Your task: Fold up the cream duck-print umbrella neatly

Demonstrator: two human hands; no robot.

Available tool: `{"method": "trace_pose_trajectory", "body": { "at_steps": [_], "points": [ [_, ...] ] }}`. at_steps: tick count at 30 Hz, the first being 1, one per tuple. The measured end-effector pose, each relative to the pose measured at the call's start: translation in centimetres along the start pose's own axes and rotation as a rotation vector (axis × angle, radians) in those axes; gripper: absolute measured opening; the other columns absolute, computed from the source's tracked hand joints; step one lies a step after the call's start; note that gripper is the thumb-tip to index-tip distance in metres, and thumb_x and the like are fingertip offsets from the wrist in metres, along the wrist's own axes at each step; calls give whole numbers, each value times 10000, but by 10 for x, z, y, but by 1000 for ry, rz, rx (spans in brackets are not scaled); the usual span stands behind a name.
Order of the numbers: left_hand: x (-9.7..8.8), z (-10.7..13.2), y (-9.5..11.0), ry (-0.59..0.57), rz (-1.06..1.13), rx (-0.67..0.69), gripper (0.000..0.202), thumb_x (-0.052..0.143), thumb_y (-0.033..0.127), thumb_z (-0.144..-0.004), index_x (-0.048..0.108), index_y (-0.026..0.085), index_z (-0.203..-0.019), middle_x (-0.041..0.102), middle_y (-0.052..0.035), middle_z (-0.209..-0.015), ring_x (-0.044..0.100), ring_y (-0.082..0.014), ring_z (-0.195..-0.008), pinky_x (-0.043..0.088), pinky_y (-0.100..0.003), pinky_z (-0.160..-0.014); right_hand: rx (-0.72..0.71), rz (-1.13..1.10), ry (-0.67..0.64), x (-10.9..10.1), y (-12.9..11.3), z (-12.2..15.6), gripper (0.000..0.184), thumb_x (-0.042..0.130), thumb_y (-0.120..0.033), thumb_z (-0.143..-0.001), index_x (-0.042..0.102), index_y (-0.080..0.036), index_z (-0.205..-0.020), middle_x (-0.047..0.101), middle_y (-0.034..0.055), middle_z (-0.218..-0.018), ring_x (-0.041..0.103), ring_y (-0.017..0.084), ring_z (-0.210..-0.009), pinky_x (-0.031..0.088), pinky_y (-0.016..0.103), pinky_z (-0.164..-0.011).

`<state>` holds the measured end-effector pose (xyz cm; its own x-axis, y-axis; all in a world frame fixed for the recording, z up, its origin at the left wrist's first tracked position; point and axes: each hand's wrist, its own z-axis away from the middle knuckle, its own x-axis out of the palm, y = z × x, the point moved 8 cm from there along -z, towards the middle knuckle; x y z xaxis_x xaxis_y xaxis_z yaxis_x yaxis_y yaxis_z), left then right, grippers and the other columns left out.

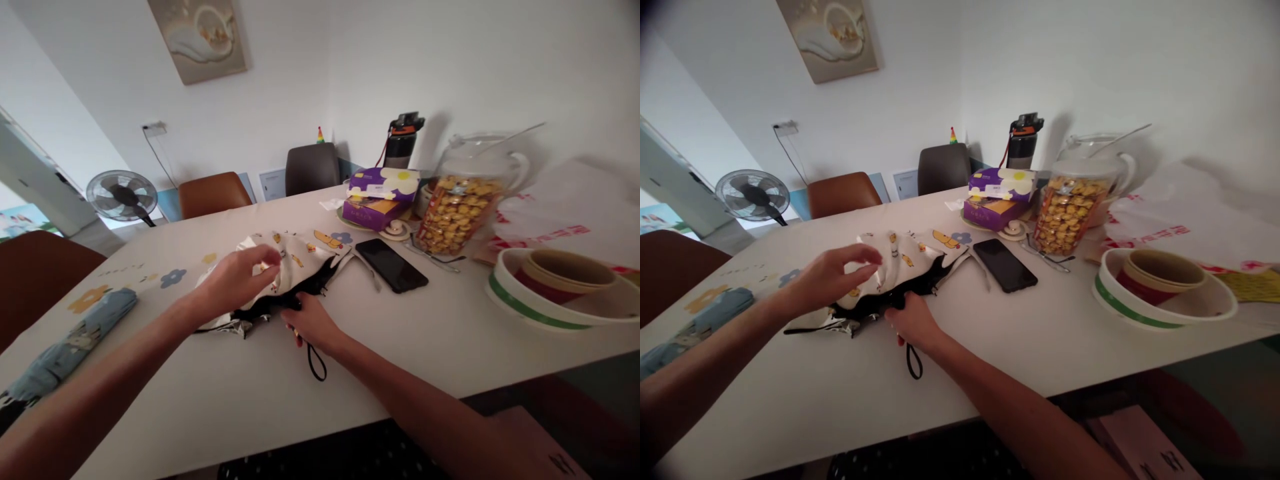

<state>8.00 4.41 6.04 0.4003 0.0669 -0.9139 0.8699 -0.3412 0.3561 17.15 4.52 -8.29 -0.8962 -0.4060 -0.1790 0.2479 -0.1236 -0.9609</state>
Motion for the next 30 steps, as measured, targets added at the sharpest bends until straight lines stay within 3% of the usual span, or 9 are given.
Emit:
{"method": "trace_pose_trajectory", "body": {
  "at_steps": [2, 6, 9, 11, 14, 18, 21, 26, 30],
  "points": [
    [0, -16, 15, 79, -28, 101, 417, 545, 377, -760, 531, 231, -1151, 565, -55, -1207, 526, -227, -1091, 437, -375, -903, -28, 49, -6, 0, -3, 2, 40, 474, -157, -650, 441, -166, -670, 529, -11, -513, 493, 121, -302, 354, 210, -295],
    [45, -46, 45, -33, -153, 315, 702, 628, 372, -703, 360, 212, -1332, 392, -104, -1394, 339, -274, -1287, 285, -451, -1053, -63, 159, -18, -1, -10, 6, 61, 450, -128, -643, 456, -167, -596, 474, -18, -382, 489, 121, -304, 370, 195, -327],
    [69, -60, 47, -66, -275, 324, 814, 656, 384, -683, 279, 199, -1380, 307, -125, -1447, 249, -302, -1334, 178, -516, -1083, -47, 127, -7, -4, -9, 6, 43, 460, -129, -638, 472, -165, -619, 449, -30, -351, 474, 118, -300, 350, 187, -315],
    [71, -62, 35, -45, -347, 269, 819, 640, 404, -704, 252, 187, -1393, 259, -139, -1469, 200, -304, -1355, 124, -539, -1089, -36, 47, -24, -2, -7, 4, 34, 462, -136, -641, 466, -162, -618, 451, -27, -366, 478, 120, -306, 338, 188, -300],
    [50, -53, -6, 102, -400, 105, 680, 526, 438, -799, 291, 173, -1379, 260, -146, -1469, 193, -294, -1361, 86, -538, -1093, 14, -162, -50, 1, 0, 1, 50, 484, -134, -632, 460, -152, -672, 491, -20, -461, 520, 132, -359, 366, 196, -294],
    [10, -25, -86, 316, -291, -189, 589, 414, 497, -845, 415, 122, -1299, 406, -175, -1374, 346, -320, -1278, 254, -508, -1037, 78, -412, -81, 7, 4, 2, 233, 515, -90, -604, 457, -145, -823, 544, -3, -635, 591, 149, -496, 451, 215, -344],
    [4, -16, -131, 289, -49, -250, 520, 398, 486, -846, 519, 122, -1197, 542, -160, -1239, 484, -274, -1160, 340, -428, -1000, 103, -432, -121, 11, 4, 4, 227, 524, -77, -603, 451, -147, -807, 516, -17, -611, 553, 127, -466, 434, 207, -327],
    [15, -38, -133, 200, 64, -136, 503, 602, 400, -691, 570, 222, -1160, 501, -80, -1311, 413, -263, -1233, 287, -426, -1040, 146, -303, -85, 6, 9, 3, 172, 517, -113, -636, 433, -168, -776, 437, -63, -496, 447, 100, -370, 314, 183, -255],
    [13, -65, -119, 191, 295, -96, 208, 611, 350, -655, 661, 188, -775, 601, -77, -1140, 537, -241, -1061, 389, -363, -936, 146, -224, -113, 5, 11, 1, 120, 541, -177, -662, 441, -167, -728, 459, -46, -505, 450, 88, -372, 288, 175, -271]
  ]
}}
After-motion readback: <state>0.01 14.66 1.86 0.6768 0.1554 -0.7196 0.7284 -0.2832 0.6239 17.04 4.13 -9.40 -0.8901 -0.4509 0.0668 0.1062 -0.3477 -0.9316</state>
